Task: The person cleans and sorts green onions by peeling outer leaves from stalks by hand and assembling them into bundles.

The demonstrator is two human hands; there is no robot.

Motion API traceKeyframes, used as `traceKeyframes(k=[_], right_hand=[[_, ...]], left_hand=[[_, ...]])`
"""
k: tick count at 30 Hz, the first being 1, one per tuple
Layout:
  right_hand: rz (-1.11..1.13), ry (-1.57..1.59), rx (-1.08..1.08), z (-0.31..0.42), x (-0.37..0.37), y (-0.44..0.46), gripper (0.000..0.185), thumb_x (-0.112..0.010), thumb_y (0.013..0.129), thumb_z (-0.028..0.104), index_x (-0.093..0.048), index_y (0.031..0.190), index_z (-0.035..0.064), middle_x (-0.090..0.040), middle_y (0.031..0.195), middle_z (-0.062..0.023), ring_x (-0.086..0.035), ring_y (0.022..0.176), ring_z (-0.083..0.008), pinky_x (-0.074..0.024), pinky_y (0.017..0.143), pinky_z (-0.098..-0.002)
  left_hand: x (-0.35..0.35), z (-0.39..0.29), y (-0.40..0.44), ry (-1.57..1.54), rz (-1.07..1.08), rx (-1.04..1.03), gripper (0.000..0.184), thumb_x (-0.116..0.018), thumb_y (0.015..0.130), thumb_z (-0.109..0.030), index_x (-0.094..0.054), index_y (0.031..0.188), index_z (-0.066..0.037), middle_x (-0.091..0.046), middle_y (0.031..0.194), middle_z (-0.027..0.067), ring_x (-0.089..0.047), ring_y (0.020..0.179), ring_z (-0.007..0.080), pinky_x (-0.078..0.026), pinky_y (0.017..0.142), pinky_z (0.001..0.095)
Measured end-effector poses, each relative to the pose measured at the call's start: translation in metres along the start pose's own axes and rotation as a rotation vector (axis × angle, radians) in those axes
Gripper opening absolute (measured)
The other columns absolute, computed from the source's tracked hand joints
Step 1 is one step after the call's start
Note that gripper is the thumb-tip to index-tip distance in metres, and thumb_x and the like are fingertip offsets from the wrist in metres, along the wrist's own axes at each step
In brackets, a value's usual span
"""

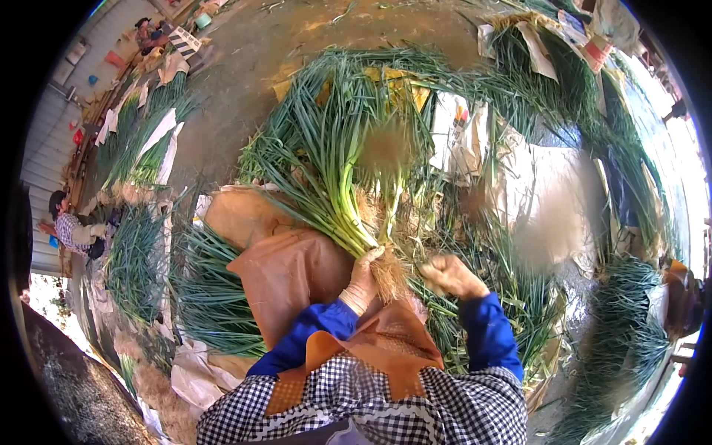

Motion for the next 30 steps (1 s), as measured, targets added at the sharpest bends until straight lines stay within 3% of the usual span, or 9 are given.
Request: traceKeyframes(k=[4, 8, 9, 10, 12, 19, 25, 27, 30], right_hand=[[0.909, -1.457, -0.6, -0.151, 0.01, -0.045, 0.029, -0.06, 0.077, 0.03, -0.067, 0.093, 0.006, -0.065, 0.096, -0.0109, -0.063, 0.086, -0.0237, -0.0492, 0.068, -0.0359], [0.206, -1.491, -0.532, -0.105, 0.058, 0.01, 0.037, -0.054, 0.084, 0.039, -0.063, 0.101, 0.0066, -0.065, 0.097, -0.0107, -0.063, 0.088, -0.0258, -0.0501, 0.073, -0.0362], [0.178, -1.625, -0.079, -0.087, 0.049, 0.053, 0.032, -0.048, 0.09, 0.033, -0.06, 0.103, 0.0057, -0.064, 0.097, -0.0117, -0.064, 0.082, -0.024, -0.0505, 0.067, -0.0313], [-0.341, -0.954, 0.323, -0.057, 0.068, 0.085, 0.029, -0.042, 0.094, 0.028, -0.057, 0.107, 0.0053, -0.064, 0.089, -0.0119, -0.06, 0.068, -0.0202, -0.049, 0.062, -0.0278], [-0.292, 0.113, 0.145, 0.012, 0.055, 0.125, 0.047, -0.041, 0.092, 0.046, -0.057, 0.109, 0.0041, -0.058, 0.072, -0.0046, -0.048, 0.057, -0.0101, -0.041, 0.055, -0.0227], [-0.522, 1.002, 0.064, 0.011, 0.013, 0.225, 0.043, -0.047, 0.086, 0.053, -0.057, 0.077, 0.0128, -0.048, 0.058, 0.0031, -0.043, 0.045, -0.0124, -0.0322, 0.039, -0.026], [-0.922, -0.718, 0.646, 0.009, 0.007, 0.162, 0.029, -0.047, 0.091, 0.026, -0.057, 0.087, -0.0004, -0.055, 0.064, -0.0076, -0.05, 0.05, -0.0193, -0.0437, 0.048, -0.0345], [-0.425, -0.266, -0.002, 0.0, -0.015, 0.101, 0.033, -0.045, 0.089, 0.032, -0.06, 0.088, 0.0034, -0.059, 0.07, -0.0133, -0.057, 0.062, -0.0204, -0.0455, 0.057, -0.0337], [-0.35, -0.454, -0.135, -0.085, -0.003, 0.025, 0.036, -0.047, 0.088, 0.038, -0.063, 0.085, 0.0059, -0.062, 0.069, -0.0104, -0.059, 0.06, -0.0231, -0.0458, 0.058, -0.0348]], left_hand=[[0.0, 0.003, 0.002, -0.055, 0.121, 0.066, 0.032, -0.055, 0.08, -0.018, -0.057, 0.105, 0.002, -0.061, 0.086, 0.0115, -0.06, 0.078, 0.0265, -0.05, 0.076, 0.0424], [-0.001, -0.002, 0.0, -0.114, 0.074, 0.038, 0.035, -0.052, 0.082, -0.022, -0.055, 0.106, 0.003, -0.061, 0.091, 0.0128, -0.06, 0.08, 0.0282, -0.051, 0.075, 0.0428], [0.004, 0.001, -0.003, -0.115, 0.067, 0.042, 0.035, -0.052, 0.082, -0.022, -0.055, 0.106, 0.003, -0.061, 0.091, 0.0128, -0.06, 0.08, 0.0282, -0.051, 0.075, 0.0428], [0.001, 0.001, -0.003, -0.146, 0.137, 0.068, 0.036, -0.052, 0.082, -0.022, -0.054, 0.108, 0.003, -0.061, 0.092, 0.0129, -0.06, 0.08, 0.028, -0.051, 0.074, 0.0424], [0.0, -0.005, -0.003, -0.105, 0.2, 0.07, 0.038, -0.05, 0.083, -0.021, -0.052, 0.113, 0.002, -0.06, 0.095, 0.0125, -0.06, 0.08, 0.0274, -0.052, 0.071, 0.0417], [-0.003, -0.011, -0.01, -0.138, 0.087, -0.02, 0.029, -0.054, 0.083, -0.014, -0.055, 0.107, 0.001, -0.062, 0.091, 0.0107, -0.06, 0.078, 0.0222, -0.052, 0.073, 0.0351], [0.008, -0.002, 0.002, -0.196, 0.098, 0.034, 0.018, -0.052, 0.084, -0.015, -0.057, 0.097, -0.002, -0.061, 0.085, 0.0099, -0.06, 0.077, 0.0248, -0.052, 0.072, 0.0392], [0.001, -0.007, -0.001, -0.243, 0.119, 0.017, 0.021, -0.052, 0.084, -0.016, -0.056, 0.099, -0.002, -0.061, 0.087, 0.0104, -0.06, 0.077, 0.0251, -0.052, 0.073, 0.0399], [0.005, -0.008, 0.001, -0.229, 0.16, 0.026, 0.026, -0.05, 0.084, -0.02, -0.055, 0.101, 0.0, -0.061, 0.089, 0.0118, -0.059, 0.08, 0.0272, -0.05, 0.076, 0.0425]])
Point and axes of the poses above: each hand's wrist, its own y-axis towards the middle knuckle, its own x-axis out of the back of the hand, z = x × y, the point moved 7 cm from there along y, towards the middle knuckle
